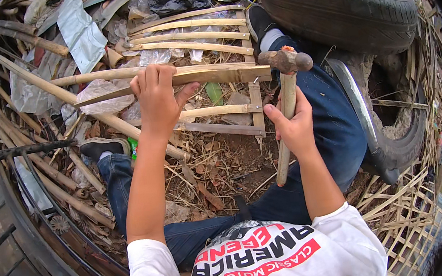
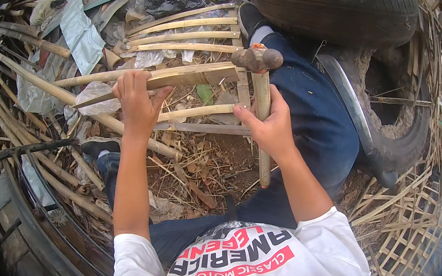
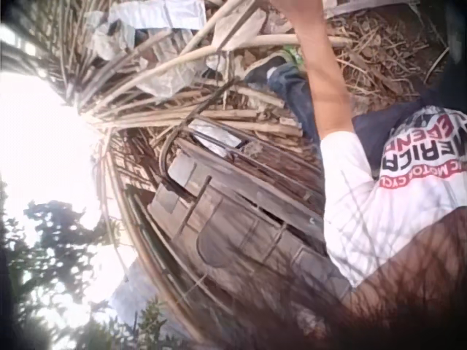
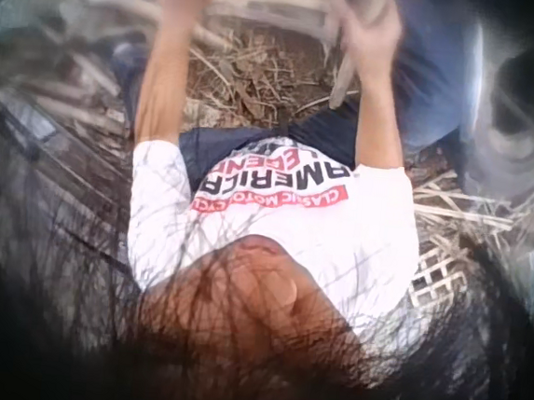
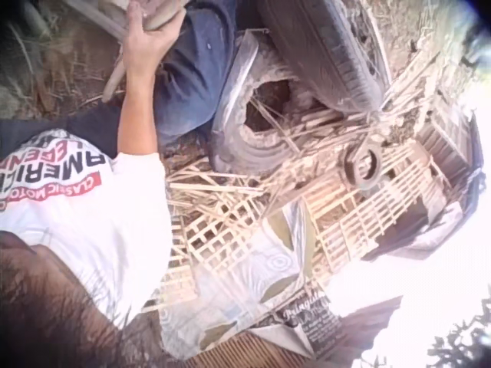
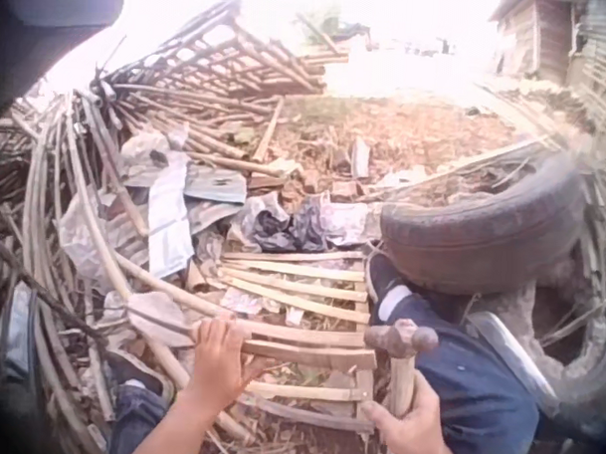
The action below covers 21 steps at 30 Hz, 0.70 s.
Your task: The person constructs a bamboo lattice by hammering nails into bamboo strips and tapping a wooden piece to fit into the structure.
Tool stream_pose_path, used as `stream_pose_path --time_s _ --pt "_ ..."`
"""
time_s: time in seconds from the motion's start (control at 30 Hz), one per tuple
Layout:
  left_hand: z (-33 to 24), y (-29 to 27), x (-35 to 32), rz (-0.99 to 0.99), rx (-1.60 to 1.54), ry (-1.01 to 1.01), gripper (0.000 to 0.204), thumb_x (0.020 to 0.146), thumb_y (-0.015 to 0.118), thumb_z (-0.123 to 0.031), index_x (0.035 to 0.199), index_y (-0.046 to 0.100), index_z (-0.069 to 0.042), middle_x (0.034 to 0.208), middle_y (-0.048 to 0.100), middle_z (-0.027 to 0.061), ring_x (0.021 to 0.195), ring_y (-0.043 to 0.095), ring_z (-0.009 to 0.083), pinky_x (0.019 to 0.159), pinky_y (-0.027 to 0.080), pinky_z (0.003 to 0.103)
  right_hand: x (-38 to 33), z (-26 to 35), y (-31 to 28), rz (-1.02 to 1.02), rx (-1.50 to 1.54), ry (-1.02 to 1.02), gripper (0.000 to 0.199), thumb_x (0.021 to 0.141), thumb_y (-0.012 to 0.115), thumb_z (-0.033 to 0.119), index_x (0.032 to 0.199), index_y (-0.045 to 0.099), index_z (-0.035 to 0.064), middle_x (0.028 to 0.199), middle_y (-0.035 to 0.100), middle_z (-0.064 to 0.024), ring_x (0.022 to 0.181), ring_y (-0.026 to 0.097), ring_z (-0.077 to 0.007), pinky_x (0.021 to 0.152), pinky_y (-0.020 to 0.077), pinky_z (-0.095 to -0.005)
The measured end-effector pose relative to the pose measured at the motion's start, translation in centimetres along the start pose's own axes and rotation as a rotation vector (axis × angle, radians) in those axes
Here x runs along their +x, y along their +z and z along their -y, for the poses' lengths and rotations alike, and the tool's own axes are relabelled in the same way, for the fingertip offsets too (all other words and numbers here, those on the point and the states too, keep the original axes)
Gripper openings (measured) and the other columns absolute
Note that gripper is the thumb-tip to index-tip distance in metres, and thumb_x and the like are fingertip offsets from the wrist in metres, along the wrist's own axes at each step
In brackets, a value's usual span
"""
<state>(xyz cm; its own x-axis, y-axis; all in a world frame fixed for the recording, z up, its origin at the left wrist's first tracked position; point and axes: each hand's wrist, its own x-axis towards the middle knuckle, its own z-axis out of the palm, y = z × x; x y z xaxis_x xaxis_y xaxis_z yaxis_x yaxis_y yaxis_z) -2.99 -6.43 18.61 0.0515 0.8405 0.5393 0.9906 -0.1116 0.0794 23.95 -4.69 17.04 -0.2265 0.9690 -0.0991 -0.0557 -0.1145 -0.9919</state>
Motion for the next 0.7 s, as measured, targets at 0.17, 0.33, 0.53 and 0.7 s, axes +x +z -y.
stream_pose_path --time_s 0.17,0.33,0.53,0.7 --pt "-2.8 -3.9 -1.5 -0.168 0.098 0.042 0.045 0.078 0.07 -0.048 0.092 0.054 -0.008 0.092 0.052 0.0072 0.087 0.048 0.028 0.082 0.034 0.042 -1.7 0.2 0.0 0.032 0.147 -0.055 0.047 0.072 0.083 0.014 0.106 0.052 0.0032 0.076 0.053 0.0026 0.065 0.051 -0.0049 0.06 0.0431 -0.0199" --pt "-3.5 -5.4 -3.3 -0.158 -0.116 0.132 0.023 0.08 0.074 -0.016 0.082 0.053 -0.008 0.078 0.058 0.0067 0.074 0.06 0.0274 0.069 0.046 0.043 -2.2 0.7 0.5 0.039 0.258 -0.152 0.054 0.071 0.082 0.02 0.105 0.043 0.0058 0.076 0.056 -0.0054 0.049 0.049 -0.0062 0.04 0.0416 -0.0192" --pt "-5.5 -6.4 -6.1 0.012 -0.254 -0.006 0.028 0.085 0.068 -0.008 0.098 0.044 -0.001 0.064 0.057 0.0148 0.053 0.06 0.0325 0.047 0.045 0.04 -3.0 1.8 0.0 0.083 0.378 -0.063 0.05 0.069 0.083 0.011 0.103 0.046 0.0058 0.074 0.057 -0.0026 0.055 0.053 -0.0061 0.043 0.0429 -0.0194" --pt "-8.6 -6.1 -8.3 0.009 -0.463 -0.128 0.045 0.083 0.07 -0.013 0.112 0.039 0.0 0.069 0.059 0.0146 0.057 0.062 0.0342 0.052 0.048 0.041 -3.3 1.8 -0.2 0.114 0.386 -0.061 0.05 0.071 0.083 0.011 0.103 0.044 0.0067 0.075 0.058 -0.0044 0.053 0.053 -0.0059 0.041 0.0418 -0.0194"
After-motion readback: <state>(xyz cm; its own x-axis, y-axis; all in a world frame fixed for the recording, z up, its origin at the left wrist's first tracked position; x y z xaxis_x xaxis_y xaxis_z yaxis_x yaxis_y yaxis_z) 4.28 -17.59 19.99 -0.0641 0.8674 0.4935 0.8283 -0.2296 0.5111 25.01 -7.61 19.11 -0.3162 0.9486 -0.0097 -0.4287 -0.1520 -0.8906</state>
